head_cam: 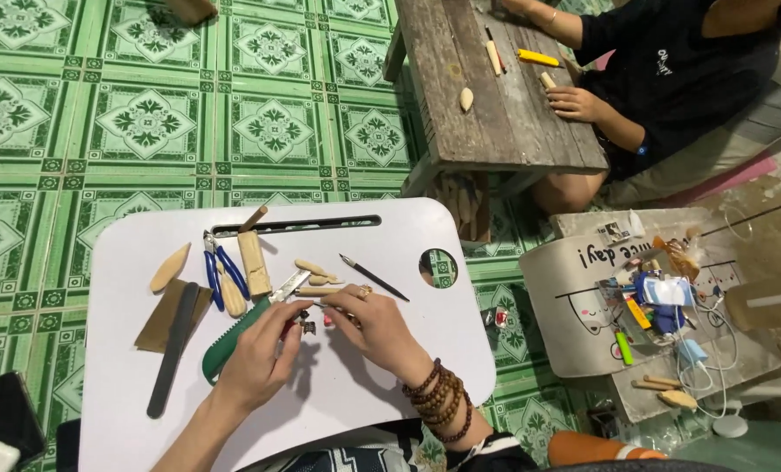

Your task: Carving small wooden fishing lures and assembling them with wire components using hand tools.

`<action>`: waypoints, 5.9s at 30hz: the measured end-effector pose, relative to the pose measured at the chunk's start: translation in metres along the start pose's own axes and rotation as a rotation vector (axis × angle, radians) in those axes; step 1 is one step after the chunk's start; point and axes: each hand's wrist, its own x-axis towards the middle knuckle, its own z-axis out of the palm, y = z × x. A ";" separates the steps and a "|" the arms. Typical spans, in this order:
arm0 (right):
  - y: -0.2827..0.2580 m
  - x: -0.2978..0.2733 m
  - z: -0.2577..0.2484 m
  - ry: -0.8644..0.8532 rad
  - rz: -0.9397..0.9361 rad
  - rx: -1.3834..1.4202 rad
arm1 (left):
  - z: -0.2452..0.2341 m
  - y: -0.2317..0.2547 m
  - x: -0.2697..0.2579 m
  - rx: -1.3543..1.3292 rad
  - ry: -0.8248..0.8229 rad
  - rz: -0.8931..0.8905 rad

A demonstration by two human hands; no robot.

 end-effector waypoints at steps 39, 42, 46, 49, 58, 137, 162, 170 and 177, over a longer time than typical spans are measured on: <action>0.054 -0.003 0.053 -0.046 0.102 0.798 | 0.014 -0.039 0.005 0.075 0.117 0.275; 0.049 -0.003 0.050 -0.050 0.147 0.812 | 0.009 -0.034 0.006 0.012 0.124 0.268; 0.045 -0.001 0.049 -0.076 0.206 0.871 | 0.007 -0.035 0.002 -0.041 0.107 0.217; 0.045 -0.004 0.048 -0.096 0.235 0.876 | 0.005 -0.032 0.001 -0.080 0.087 0.194; 0.039 -0.003 0.048 -0.104 0.210 0.804 | 0.002 -0.032 0.001 -0.053 0.095 0.197; 0.051 -0.001 0.027 -0.339 0.269 0.202 | 0.014 -0.048 0.004 -1.163 0.072 -0.500; 0.012 -0.048 0.033 -0.051 0.186 0.238 | 0.050 -0.030 -0.029 -1.282 0.185 -0.850; 0.022 -0.066 0.035 -0.001 0.273 0.383 | 0.045 -0.027 -0.037 -1.211 0.183 -0.751; 0.019 -0.069 0.032 -0.061 0.348 0.283 | 0.045 -0.030 -0.044 -0.956 0.117 -0.606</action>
